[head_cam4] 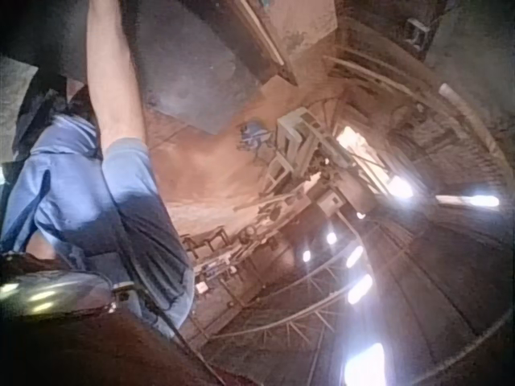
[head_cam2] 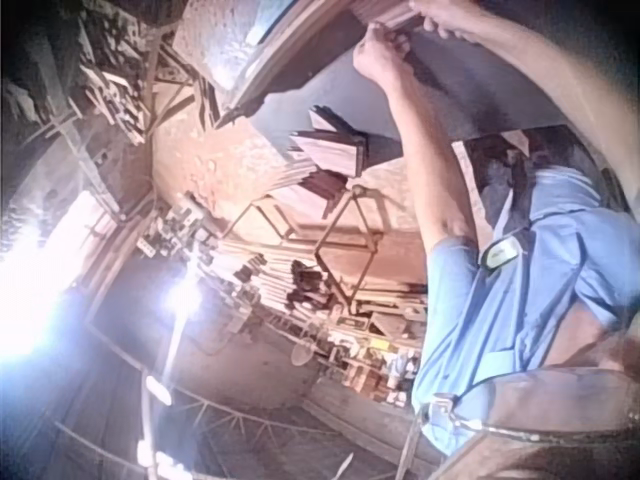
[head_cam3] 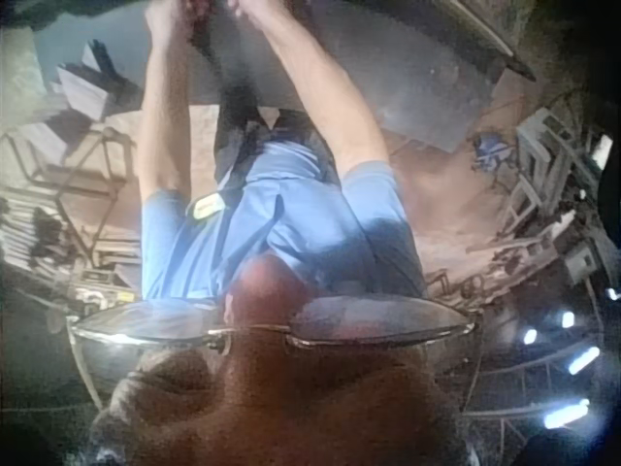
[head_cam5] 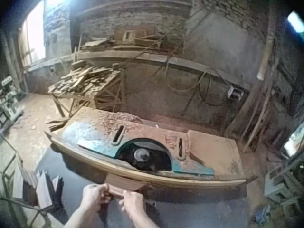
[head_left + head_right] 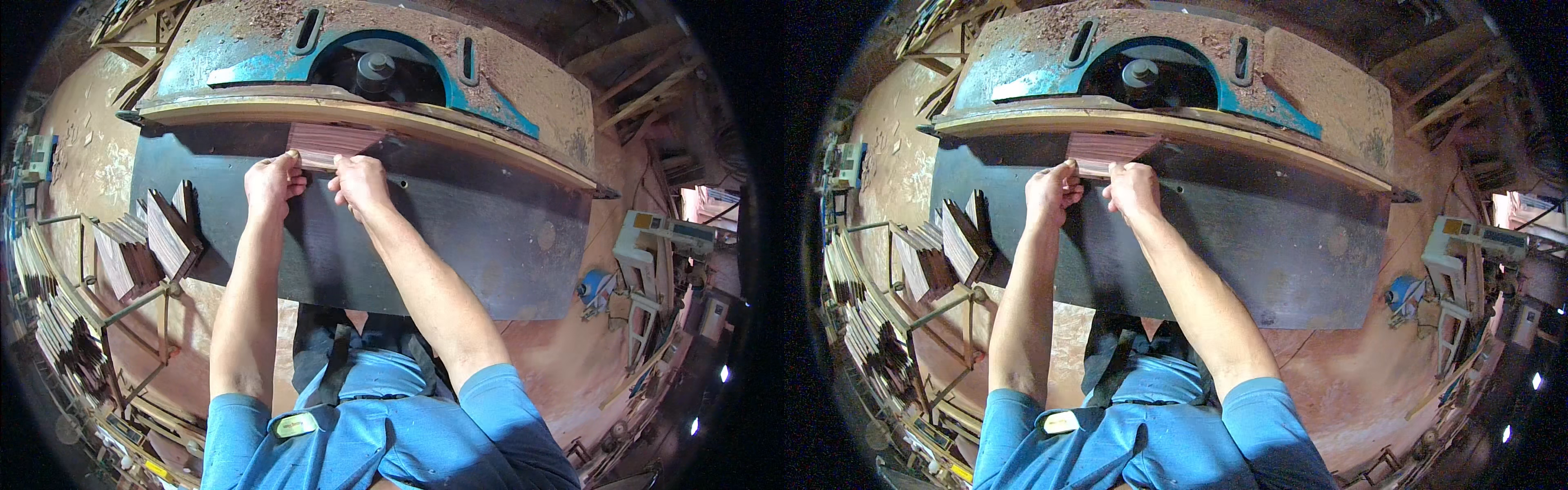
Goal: The person repeatedly feeds small rectangular wooden pieces through a stationary spindle sander, flipping each piece to smooth multiple edges. After each pass, the person places the finished piece onto a growing stack on the floor.
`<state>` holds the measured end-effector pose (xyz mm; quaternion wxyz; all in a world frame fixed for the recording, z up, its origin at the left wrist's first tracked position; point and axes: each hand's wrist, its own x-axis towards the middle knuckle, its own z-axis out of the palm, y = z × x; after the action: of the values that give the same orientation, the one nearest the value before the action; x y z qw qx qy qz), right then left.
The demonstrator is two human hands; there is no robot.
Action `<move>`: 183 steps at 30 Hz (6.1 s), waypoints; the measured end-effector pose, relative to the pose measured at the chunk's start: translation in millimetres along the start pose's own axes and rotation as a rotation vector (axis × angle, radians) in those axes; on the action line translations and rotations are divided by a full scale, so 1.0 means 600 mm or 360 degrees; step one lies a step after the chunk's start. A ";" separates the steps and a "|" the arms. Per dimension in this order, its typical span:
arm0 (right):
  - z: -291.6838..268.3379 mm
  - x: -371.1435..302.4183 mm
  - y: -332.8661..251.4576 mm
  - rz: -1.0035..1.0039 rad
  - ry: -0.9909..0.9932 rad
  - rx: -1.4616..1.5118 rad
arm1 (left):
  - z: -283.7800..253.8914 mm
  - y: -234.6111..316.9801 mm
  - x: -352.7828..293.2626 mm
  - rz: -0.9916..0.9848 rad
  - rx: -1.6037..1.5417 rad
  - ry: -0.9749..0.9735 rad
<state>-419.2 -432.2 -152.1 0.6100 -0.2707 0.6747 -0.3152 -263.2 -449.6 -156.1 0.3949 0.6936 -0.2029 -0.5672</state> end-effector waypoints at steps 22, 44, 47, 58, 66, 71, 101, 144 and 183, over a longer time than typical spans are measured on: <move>0.121 -0.050 0.037 -0.0308 -0.0283 0.0105 | -0.186 0.006 -0.047 0.0620 0.0174 -0.0164; 0.328 -0.451 0.138 -0.0441 -0.1361 0.0078 | -0.558 -0.182 -0.505 0.0686 -0.0507 0.0350; 0.389 -0.494 0.151 -0.0365 -0.1469 0.0007 | -0.613 -0.216 -0.533 0.0570 -0.0596 0.0464; 0.727 -0.682 0.328 -0.0497 -0.1623 -0.0709 | -0.967 -0.322 -0.649 0.1020 0.1129 0.1269; 0.954 -0.831 0.419 -0.0308 -0.2188 -0.0971 | -1.185 -0.380 -0.704 0.0828 0.1181 0.1615; 1.057 -0.850 0.437 -0.0303 -0.2244 -0.1111 | -1.269 -0.393 -0.690 0.0706 0.0903 0.1753; 1.494 -0.621 0.371 0.0014 -0.1940 -0.1207 | -1.888 -0.180 -0.304 0.0066 0.0825 0.2006; 1.719 -0.988 0.508 -0.0141 -0.2115 -0.1262 | -1.955 -0.394 -0.548 0.0815 -0.0670 0.1020; 2.101 -1.174 0.900 0.0153 -0.1276 -0.0819 | -2.515 -0.643 -0.499 0.0574 -0.2321 0.0772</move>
<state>920.8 329.9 -172.4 0.7494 -0.4816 0.4540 0.0200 1019.5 481.9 -201.1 0.8692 0.3204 0.2027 -0.3172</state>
